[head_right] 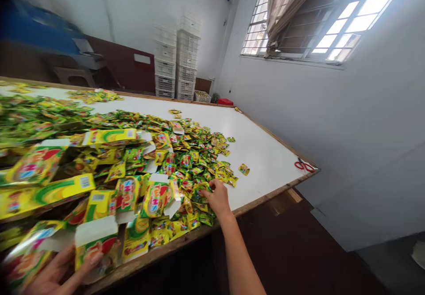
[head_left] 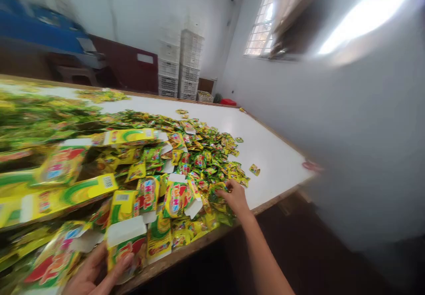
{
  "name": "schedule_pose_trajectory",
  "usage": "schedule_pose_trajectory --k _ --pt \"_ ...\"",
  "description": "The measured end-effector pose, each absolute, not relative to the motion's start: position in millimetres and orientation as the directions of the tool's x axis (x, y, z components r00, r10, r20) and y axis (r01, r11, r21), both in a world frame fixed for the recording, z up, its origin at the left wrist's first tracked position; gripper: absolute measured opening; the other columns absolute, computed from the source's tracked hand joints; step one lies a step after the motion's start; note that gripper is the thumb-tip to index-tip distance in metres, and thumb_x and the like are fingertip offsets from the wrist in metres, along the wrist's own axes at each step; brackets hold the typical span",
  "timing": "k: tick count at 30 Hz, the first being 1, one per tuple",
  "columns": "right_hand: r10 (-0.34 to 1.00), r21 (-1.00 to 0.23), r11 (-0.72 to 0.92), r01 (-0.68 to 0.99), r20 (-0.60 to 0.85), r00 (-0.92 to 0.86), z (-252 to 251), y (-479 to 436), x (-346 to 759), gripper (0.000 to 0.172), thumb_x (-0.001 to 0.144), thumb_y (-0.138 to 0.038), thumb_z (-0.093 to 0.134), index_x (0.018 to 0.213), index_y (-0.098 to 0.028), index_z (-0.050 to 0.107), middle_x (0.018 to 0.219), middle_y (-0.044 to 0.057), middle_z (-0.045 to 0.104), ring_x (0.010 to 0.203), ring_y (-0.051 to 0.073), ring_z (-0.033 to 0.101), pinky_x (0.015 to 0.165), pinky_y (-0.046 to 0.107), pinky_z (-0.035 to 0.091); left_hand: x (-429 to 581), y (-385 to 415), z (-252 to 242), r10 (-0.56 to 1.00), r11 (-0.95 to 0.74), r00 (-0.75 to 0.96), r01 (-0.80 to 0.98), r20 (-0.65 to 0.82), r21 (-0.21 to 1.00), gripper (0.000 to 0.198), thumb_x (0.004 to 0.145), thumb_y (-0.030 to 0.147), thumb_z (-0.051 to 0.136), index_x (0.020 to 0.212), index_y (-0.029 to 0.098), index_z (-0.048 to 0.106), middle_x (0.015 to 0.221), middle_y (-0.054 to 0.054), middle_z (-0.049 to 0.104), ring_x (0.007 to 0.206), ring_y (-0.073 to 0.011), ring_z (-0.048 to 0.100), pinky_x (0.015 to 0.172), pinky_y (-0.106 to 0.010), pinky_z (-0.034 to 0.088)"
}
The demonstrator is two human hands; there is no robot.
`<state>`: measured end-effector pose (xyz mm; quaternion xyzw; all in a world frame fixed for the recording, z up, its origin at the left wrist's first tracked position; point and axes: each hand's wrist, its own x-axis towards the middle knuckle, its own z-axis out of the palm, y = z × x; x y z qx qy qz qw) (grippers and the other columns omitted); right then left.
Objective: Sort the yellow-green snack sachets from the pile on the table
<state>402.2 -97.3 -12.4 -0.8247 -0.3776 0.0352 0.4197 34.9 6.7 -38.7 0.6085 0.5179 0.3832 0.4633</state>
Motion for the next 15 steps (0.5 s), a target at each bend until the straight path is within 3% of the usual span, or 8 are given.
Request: schedule_pose_trajectory --k 2,5,9,12,15 --pt "0.675 -0.757 -0.273 0.594 0.289 0.679 3.4 -99.2 390.1 0.027 0.068 -0.04 0.073 0.077 -0.018 0.059 0.069 -0.002 0.057 0.066 0.017 0.052 0.063 0.027 0.041 33.5 1.0 -34.4 0.944 -0.044 0.328 0.23 -0.035 0.972 0.046 0.066 0.051 0.076 0.104 0.027 0.071 0.11 0.0 0.076 0.105 -0.0325 0.068 0.094 -0.043 0.055" --pt "0.692 -0.826 -0.107 0.553 0.337 0.638 37.0 -90.7 351.7 0.037 0.078 -0.043 0.067 0.106 -0.019 0.06 0.085 0.001 0.064 0.077 0.019 0.058 0.068 0.028 0.045 32.7 -4.4 -26.9 0.89 -0.094 0.455 0.162 0.01 0.982 0.045 0.079 0.047 0.067 0.116 0.021 0.067 0.124 -0.006 0.069 0.115 -0.0309 0.062 0.101 -0.04 0.049" --pt "0.88 -0.866 0.276 0.418 0.403 0.253 69.8 -66.4 262.8 0.021 0.086 -0.032 0.067 0.104 -0.023 0.066 0.096 0.002 0.069 0.085 0.018 0.062 0.076 0.028 0.047 31.1 -7.4 -24.0 0.879 -0.105 0.476 0.131 0.03 0.986 0.045 0.086 0.045 0.061 0.123 0.021 0.064 0.132 -0.008 0.064 0.122 -0.0312 0.057 0.102 -0.04 0.047" --pt "0.884 -0.809 0.37 0.456 0.457 0.094 64.0 -49.0 214.0 0.022 0.082 -0.021 0.069 0.104 -0.023 0.067 0.094 0.001 0.07 0.085 0.017 0.063 0.077 0.026 0.046 29.4 -9.1 -23.8 0.856 -0.113 0.514 0.089 0.052 0.99 0.043 0.089 0.043 0.057 0.127 0.023 0.061 0.134 -0.006 0.062 0.125 -0.0293 0.054 0.105 -0.04 0.044" --pt "0.9 -0.749 0.359 0.557 0.436 0.007 51.7 -40.6 204.6 0.028 0.079 -0.013 0.067 0.105 -0.023 0.067 0.094 0.0 0.07 0.087 0.017 0.062 0.078 0.025 0.044 28.6 -10.0 -23.6 0.837 -0.137 0.543 0.072 0.077 0.988 0.039 0.092 0.04 0.054 0.128 0.026 0.061 0.132 -0.004 0.063 0.123 -0.0262 0.055 0.106 -0.036 0.042"
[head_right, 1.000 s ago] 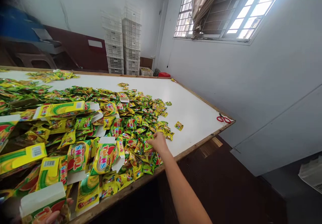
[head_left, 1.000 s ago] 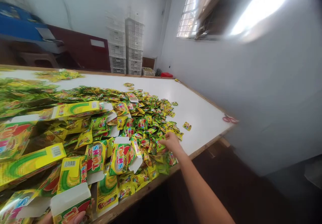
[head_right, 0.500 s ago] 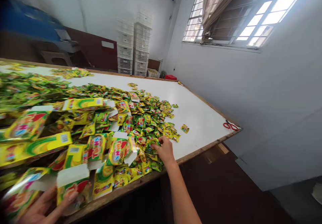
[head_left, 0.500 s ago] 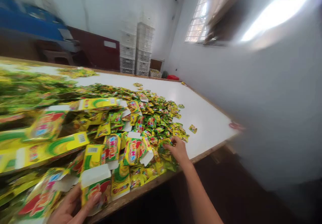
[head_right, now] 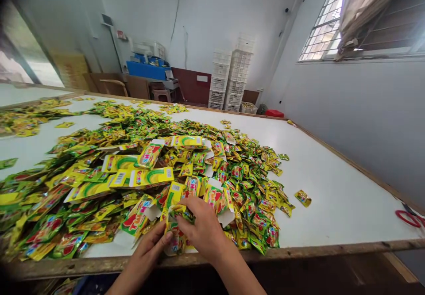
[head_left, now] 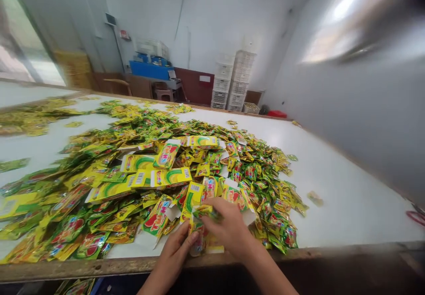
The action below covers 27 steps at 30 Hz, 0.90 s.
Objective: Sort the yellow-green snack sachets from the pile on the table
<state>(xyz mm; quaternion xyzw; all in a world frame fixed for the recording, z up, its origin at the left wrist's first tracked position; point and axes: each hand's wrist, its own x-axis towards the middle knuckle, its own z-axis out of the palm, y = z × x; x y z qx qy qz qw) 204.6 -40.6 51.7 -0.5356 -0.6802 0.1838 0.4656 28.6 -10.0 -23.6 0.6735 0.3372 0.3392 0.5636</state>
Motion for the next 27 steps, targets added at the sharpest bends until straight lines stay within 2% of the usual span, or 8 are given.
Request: schedule_pose_trajectory --k 4,7,10,14,20,23,25,27 --pt "0.944 -0.7 0.294 0.651 0.321 -0.08 60.1 -38.3 212.3 0.021 0.077 -0.009 0.063 0.093 -0.021 0.068 0.089 0.0 0.067 0.083 0.016 0.06 0.075 0.024 0.042 29.6 -10.3 -27.9 0.866 -0.145 0.493 0.087 0.084 0.986 0.032 0.091 0.04 0.056 0.117 0.026 0.066 0.121 -0.003 0.067 0.12 -0.0261 0.055 0.101 -0.032 0.044" --pt "0.96 -0.659 0.268 0.703 0.247 -0.134 77.9 -37.2 210.5 0.018 0.072 -0.006 0.061 0.082 -0.019 0.066 0.089 0.0 0.063 0.083 0.016 0.058 0.073 0.023 0.042 31.4 -11.4 -30.5 0.865 -0.075 0.497 -0.021 0.075 0.997 0.031 0.088 0.037 0.061 0.116 0.026 0.065 0.114 -0.003 0.068 0.111 -0.0253 0.059 0.094 -0.031 0.047" --pt "0.955 -0.611 0.296 0.735 0.162 -0.25 94.5 -34.5 209.9 0.015 0.071 -0.007 0.061 0.077 -0.019 0.066 0.09 0.001 0.061 0.082 0.016 0.057 0.072 0.023 0.041 32.5 -13.0 -27.5 0.845 -0.049 0.526 -0.112 0.101 0.992 0.022 0.086 0.032 0.065 0.107 0.025 0.067 0.102 -0.001 0.069 0.098 -0.0222 0.062 0.088 -0.028 0.048" --pt "0.913 -0.555 0.376 0.742 0.084 -0.399 107.9 -27.8 214.9 0.014 0.072 -0.01 0.062 0.078 -0.02 0.068 0.088 0.001 0.062 0.082 0.017 0.057 0.072 0.024 0.041 31.6 -15.2 -21.1 0.841 -0.086 0.527 -0.09 0.12 0.992 0.014 0.089 0.032 0.06 0.087 0.021 0.068 0.085 0.0 0.065 0.084 -0.0189 0.059 0.076 -0.024 0.047" --pt "0.917 -0.453 0.368 0.812 0.03 -0.398 111.2 -30.4 209.4 0.016 0.074 -0.012 0.061 0.086 -0.019 0.069 0.094 0.004 0.064 0.085 0.019 0.058 0.071 0.025 0.041 29.6 -15.9 -19.0 0.841 -0.065 0.53 -0.105 0.111 0.992 0.019 0.089 0.032 0.061 0.104 0.024 0.068 0.095 -0.001 0.067 0.095 -0.021 0.059 0.085 -0.026 0.047" --pt "0.947 -0.569 0.299 0.766 0.081 -0.31 110.4 -33.8 211.2 0.021 0.079 -0.013 0.062 0.098 -0.021 0.067 0.087 0.001 0.065 0.077 0.016 0.059 0.066 0.023 0.041 29.1 -13.7 -18.2 0.841 -0.037 0.533 -0.11 0.09 0.993 0.025 0.088 0.033 0.063 0.112 0.026 0.068 0.102 -0.001 0.069 0.101 -0.0222 0.06 0.091 -0.027 0.047" --pt "0.955 -0.626 0.29 0.724 0.137 -0.263 106.5 -33.0 214.3 0.015 0.082 -0.012 0.062 0.091 -0.022 0.067 0.076 -0.003 0.063 0.07 0.014 0.057 0.063 0.022 0.041 29.1 -12.6 -18.7 0.834 -0.003 0.548 -0.123 0.07 0.992 0.027 0.088 0.033 0.062 0.114 0.026 0.067 0.109 -0.002 0.07 0.106 -0.024 0.06 0.094 -0.03 0.047" --pt "0.937 -0.593 0.349 0.726 0.204 -0.285 99.3 -31.3 215.4 0.014 0.083 -0.009 0.062 0.078 -0.021 0.069 0.074 -0.002 0.061 0.075 0.014 0.057 0.069 0.023 0.041 29.1 -12.2 -20.8 0.824 0.033 0.564 -0.137 0.05 0.99 0.03 0.088 0.033 0.063 0.116 0.025 0.066 0.115 -0.004 0.069 0.111 -0.0262 0.06 0.097 -0.033 0.046"
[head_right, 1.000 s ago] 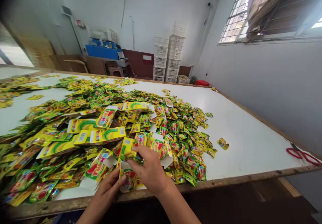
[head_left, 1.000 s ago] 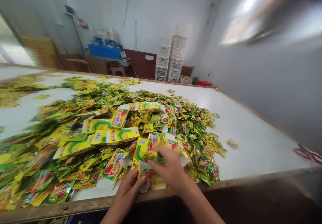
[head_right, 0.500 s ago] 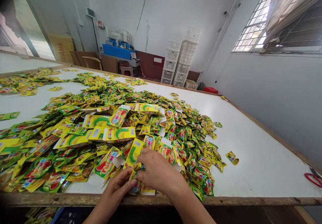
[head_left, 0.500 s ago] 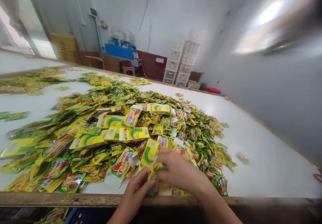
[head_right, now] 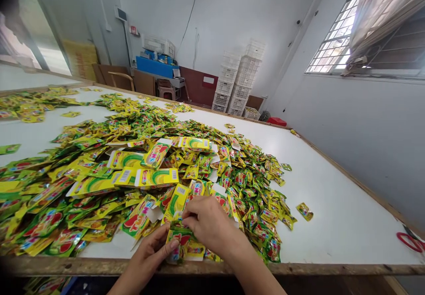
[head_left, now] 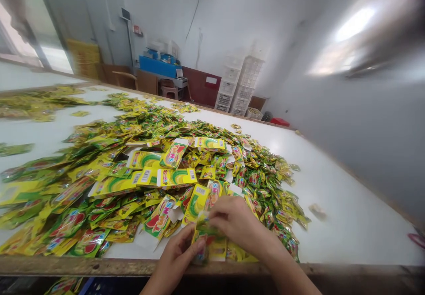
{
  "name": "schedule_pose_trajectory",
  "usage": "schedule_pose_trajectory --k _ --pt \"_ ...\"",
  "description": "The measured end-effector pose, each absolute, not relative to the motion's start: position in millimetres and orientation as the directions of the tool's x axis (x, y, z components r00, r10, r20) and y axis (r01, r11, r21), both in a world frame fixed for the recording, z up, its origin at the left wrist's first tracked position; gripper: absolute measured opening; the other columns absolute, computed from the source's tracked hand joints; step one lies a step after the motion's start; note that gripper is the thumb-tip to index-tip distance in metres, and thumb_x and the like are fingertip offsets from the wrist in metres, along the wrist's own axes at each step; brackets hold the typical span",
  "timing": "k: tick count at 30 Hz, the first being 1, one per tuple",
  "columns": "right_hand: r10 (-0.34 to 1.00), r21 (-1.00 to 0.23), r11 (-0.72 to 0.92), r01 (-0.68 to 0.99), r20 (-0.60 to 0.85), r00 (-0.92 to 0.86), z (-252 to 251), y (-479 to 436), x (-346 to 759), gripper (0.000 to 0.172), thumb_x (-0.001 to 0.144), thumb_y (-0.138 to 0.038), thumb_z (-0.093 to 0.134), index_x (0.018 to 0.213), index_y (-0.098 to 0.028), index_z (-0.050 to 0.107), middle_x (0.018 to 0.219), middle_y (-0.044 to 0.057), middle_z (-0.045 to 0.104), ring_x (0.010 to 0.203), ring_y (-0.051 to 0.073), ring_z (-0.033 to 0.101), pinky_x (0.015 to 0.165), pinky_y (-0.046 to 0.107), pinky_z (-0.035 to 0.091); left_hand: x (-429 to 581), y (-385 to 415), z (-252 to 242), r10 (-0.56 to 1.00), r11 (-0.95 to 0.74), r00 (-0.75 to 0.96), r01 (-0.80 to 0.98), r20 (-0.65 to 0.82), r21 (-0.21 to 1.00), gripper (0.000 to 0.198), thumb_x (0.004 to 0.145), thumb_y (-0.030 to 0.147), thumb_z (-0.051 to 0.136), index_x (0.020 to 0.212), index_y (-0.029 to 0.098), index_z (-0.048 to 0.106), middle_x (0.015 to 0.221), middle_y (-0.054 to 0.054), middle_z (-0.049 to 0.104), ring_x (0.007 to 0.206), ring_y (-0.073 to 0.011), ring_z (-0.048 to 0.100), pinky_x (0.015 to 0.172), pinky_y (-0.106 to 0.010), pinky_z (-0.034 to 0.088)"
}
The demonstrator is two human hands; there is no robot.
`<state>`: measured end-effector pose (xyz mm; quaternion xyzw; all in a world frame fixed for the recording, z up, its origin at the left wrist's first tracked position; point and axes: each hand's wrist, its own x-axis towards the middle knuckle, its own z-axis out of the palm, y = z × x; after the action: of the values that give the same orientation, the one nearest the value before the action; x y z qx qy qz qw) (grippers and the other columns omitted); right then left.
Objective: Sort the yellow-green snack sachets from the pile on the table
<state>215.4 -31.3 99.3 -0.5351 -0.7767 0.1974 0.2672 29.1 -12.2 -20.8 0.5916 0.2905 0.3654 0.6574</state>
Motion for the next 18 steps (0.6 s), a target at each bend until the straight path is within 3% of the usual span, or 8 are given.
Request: schedule_pose_trajectory --k 2,5,9,12,14,16,18 --pt "0.916 -0.516 0.401 0.757 0.245 -0.319 91.0 -31.3 213.6 0.017 0.084 -0.009 0.064 0.073 -0.02 0.071 0.086 0.001 0.062 0.09 0.017 0.055 0.08 0.027 0.042 29.1 -12.1 -23.4 0.823 0.051 0.567 -0.142 0.039 0.989 0.031 0.087 0.033 0.063 0.116 0.023 0.065 0.115 -0.006 0.069 0.112 -0.0272 0.06 0.099 -0.036 0.046" --pt "0.914 -0.463 0.404 0.789 0.24 -0.327 81.9 -36.2 209.3 0.007 0.085 -0.025 0.07 0.08 -0.024 0.075 0.11 0.005 0.059 0.112 0.024 0.046 0.094 0.037 0.04 29.0 -12.1 -24.0 0.817 0.041 0.573 -0.159 0.058 0.986 0.033 0.086 0.032 0.065 0.118 0.023 0.065 0.116 -0.006 0.069 0.113 -0.0278 0.06 0.099 -0.038 0.047" --pt "0.926 -0.607 0.377 0.7 0.261 -0.272 72.5 -46.7 207.7 0.024 0.074 -0.038 0.08 0.097 -0.033 0.075 0.12 0.005 0.056 0.125 0.028 0.039 0.104 0.043 0.036 29.2 -11.3 -17.9 0.818 0.032 0.569 -0.19 0.083 0.981 0.039 0.086 0.03 0.065 0.124 0.025 0.062 0.127 -0.006 0.066 0.12 -0.0285 0.057 0.102 -0.038 0.046" --pt "0.962 -0.845 0.245 0.475 0.275 -0.008 56.7 -53.3 206.7 0.022 0.081 -0.035 0.073 0.102 -0.028 0.073 0.112 0.006 0.06 0.104 0.023 0.057 0.09 0.037 0.048 28.3 -10.3 -16.2 0.84 0.033 0.539 -0.15 0.054 0.988 0.042 0.085 0.032 0.066 0.127 0.026 0.061 0.13 -0.005 0.064 0.122 -0.0286 0.057 0.103 -0.039 0.045" --pt "0.975 -0.976 0.081 0.203 0.12 0.185 43.1 -57.0 203.9 0.027 0.083 -0.041 0.068 0.104 -0.024 0.07 0.095 0.006 0.064 0.075 0.019 0.062 0.065 0.031 0.053 26.2 -10.3 -19.1 0.857 0.02 0.514 -0.077 0.022 0.997 0.042 0.083 0.038 0.067 0.122 0.024 0.065 0.128 -0.005 0.066 0.122 -0.0301 0.056 0.105 -0.041 0.044" --pt "0.968 -0.994 -0.086 -0.065 -0.099 0.229 31.4 -59.6 199.5 0.036 0.078 -0.051 0.069 0.096 -0.019 0.07 0.073 0.002 0.062 0.052 0.014 0.054 0.045 0.024 0.045 23.0 -11.2 -23.1 0.91 0.038 0.411 0.016 -0.042 0.999 0.041 0.079 0.047 0.069 0.112 0.022 0.072 0.121 -0.006 0.07 0.121 -0.0331 0.057 0.105 -0.045 0.045" --pt "0.953 -0.945 -0.205 -0.255 -0.252 0.17 24.0 -59.3 194.7 0.04 0.068 -0.053 0.077 0.084 -0.017 0.069 0.06 -0.002 0.057 0.042 0.009 0.047 0.037 0.02 0.037 20.1 -10.8 -24.5 0.96 0.083 0.265 0.058 -0.095 0.995 0.043 0.073 0.055 0.069 0.099 0.022 0.076 0.107 -0.007 0.076 0.116 -0.0359 0.06 0.099 -0.05 0.05"
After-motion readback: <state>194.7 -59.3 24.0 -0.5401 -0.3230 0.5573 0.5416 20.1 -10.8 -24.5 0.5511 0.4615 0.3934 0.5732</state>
